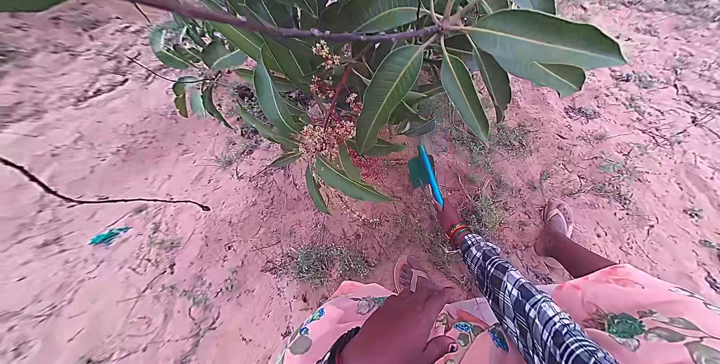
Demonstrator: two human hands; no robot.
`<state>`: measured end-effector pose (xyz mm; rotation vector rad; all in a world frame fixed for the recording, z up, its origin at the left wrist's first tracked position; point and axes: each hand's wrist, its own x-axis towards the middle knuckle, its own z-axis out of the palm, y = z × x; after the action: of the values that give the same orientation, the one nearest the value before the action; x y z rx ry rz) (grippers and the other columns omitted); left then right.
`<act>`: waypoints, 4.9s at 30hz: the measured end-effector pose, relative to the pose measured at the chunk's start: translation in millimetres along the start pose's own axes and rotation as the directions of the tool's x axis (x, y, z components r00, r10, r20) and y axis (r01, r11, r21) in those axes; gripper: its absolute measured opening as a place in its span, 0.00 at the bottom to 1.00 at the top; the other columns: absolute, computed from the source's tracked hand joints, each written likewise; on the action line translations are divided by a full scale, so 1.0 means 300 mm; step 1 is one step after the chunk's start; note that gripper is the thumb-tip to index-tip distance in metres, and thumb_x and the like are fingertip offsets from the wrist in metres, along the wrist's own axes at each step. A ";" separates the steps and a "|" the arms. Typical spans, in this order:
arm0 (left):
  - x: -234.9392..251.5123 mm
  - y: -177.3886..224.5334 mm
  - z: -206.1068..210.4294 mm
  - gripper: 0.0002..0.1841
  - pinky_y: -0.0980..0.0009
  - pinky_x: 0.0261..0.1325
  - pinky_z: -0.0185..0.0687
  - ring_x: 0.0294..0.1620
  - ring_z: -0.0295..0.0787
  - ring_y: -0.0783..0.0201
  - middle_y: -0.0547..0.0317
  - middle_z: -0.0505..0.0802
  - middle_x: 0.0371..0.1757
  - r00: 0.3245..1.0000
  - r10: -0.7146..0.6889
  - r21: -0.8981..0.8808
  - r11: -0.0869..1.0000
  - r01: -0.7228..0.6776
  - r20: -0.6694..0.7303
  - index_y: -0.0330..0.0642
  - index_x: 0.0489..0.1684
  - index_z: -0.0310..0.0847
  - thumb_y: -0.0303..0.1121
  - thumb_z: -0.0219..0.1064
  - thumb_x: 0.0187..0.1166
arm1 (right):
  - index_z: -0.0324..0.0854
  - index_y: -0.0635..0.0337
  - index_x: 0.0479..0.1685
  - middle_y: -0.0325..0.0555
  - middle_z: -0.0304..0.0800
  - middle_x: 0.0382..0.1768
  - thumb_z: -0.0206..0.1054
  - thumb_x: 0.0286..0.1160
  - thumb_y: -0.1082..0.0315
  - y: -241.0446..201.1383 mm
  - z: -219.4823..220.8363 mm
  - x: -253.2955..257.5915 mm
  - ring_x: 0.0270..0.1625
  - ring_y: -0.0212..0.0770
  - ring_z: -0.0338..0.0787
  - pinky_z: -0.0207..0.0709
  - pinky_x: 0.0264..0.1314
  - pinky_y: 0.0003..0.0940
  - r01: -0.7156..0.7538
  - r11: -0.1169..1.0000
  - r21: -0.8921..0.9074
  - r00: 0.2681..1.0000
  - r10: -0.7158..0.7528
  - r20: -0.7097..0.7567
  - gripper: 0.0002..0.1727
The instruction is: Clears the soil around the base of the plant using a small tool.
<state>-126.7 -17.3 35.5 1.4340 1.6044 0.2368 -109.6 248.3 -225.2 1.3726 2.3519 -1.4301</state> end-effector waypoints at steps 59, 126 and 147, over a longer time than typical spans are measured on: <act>0.005 0.000 0.026 0.32 0.36 0.70 0.78 0.72 0.84 0.36 0.39 0.84 0.76 1.000 0.002 -0.010 1.000 -0.002 0.015 0.44 0.89 0.65 0.44 0.65 0.87 | 0.76 0.69 0.71 0.65 0.90 0.49 0.62 0.89 0.51 0.051 0.098 -0.303 0.52 0.59 0.91 0.80 0.61 0.59 -0.139 0.979 0.152 0.982 0.156 -0.104 0.28; 0.066 0.008 0.023 0.36 0.39 0.77 0.72 0.79 0.78 0.40 0.42 0.80 0.81 0.986 -0.138 0.079 0.988 0.131 0.098 0.48 0.93 0.59 0.49 0.65 0.86 | 0.73 0.68 0.76 0.70 0.85 0.67 0.57 0.90 0.44 0.420 -0.164 -0.219 0.73 0.65 0.85 0.73 0.76 0.63 -0.263 0.907 -0.328 0.946 0.310 0.098 0.34; 0.072 0.039 0.052 0.35 0.37 0.70 0.78 0.71 0.84 0.35 0.37 0.85 0.73 0.996 -0.077 0.099 0.992 0.073 0.040 0.44 0.90 0.63 0.47 0.65 0.86 | 0.74 0.72 0.74 0.71 0.88 0.57 0.43 0.95 0.42 0.386 -0.239 -0.152 0.62 0.64 0.89 0.77 0.71 0.60 -0.180 0.981 -0.067 0.984 0.179 -0.026 0.38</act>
<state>-104.7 -2.0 24.2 1.4396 1.6498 0.0836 26.3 291.4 -242.3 1.5415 2.2003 -1.2803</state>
